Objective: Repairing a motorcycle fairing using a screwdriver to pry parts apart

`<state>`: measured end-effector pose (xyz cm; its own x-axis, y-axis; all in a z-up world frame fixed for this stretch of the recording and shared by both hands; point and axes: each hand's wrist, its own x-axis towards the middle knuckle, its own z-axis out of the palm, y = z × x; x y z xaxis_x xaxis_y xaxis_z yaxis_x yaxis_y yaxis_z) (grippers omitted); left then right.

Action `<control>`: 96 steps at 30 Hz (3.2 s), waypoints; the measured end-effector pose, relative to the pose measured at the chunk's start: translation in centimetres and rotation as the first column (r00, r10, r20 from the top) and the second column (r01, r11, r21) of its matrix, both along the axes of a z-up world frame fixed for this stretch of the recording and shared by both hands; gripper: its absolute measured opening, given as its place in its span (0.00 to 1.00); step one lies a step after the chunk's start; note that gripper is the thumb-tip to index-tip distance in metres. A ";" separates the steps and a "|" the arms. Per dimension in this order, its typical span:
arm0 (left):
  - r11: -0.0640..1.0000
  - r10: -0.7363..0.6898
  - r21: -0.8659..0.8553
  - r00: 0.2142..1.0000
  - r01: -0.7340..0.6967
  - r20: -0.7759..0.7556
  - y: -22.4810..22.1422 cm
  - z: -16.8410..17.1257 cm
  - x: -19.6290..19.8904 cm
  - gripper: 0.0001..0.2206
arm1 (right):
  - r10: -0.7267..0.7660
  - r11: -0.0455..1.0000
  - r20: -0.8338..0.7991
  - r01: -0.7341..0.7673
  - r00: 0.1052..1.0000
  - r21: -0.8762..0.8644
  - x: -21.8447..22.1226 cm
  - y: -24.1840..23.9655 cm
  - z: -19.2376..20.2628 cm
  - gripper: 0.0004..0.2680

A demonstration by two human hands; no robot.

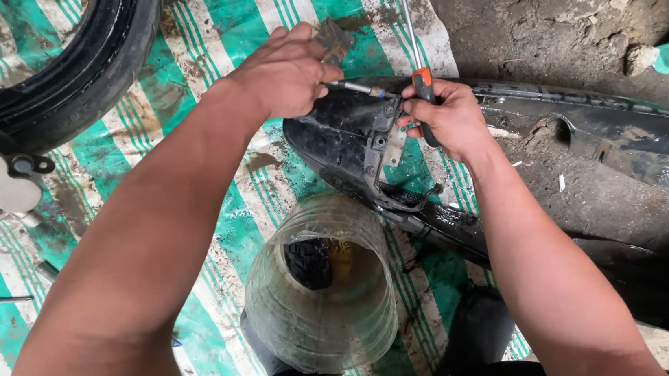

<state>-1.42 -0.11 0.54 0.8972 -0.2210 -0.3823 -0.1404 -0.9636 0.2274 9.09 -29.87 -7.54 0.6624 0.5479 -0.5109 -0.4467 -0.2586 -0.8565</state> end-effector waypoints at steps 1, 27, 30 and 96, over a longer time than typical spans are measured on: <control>1.000 -0.001 0.002 1.000 0.001 0.000 -0.3 1.0 -0.9 0.16 | -0.001 1.000 0.000 0.001 1.000 0.002 -0.2 0.0 0.0 0.05; 0.879 -0.252 0.398 0.964 0.264 -0.083 -3.1 6.2 4.5 0.13 | 0.044 0.994 0.061 -0.038 0.997 -0.101 -0.3 0.2 0.7 0.05; 0.886 -0.254 0.388 0.966 0.254 -0.052 -2.1 3.1 4.8 0.15 | 0.053 0.993 0.064 -0.045 0.997 -0.113 -0.2 0.2 0.9 0.04; 0.972 0.192 -0.140 0.981 -0.188 0.019 -0.7 -4.8 -3.0 0.15 | -0.038 0.997 0.238 0.020 0.971 0.075 -1.3 0.4 -3.0 0.11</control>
<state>-4.42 -0.77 -4.21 0.9392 -0.0936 -0.3303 0.0328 -0.9332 0.3577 7.75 -29.45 -10.50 0.7766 0.5562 -0.2958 -0.2331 -0.1824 -0.9552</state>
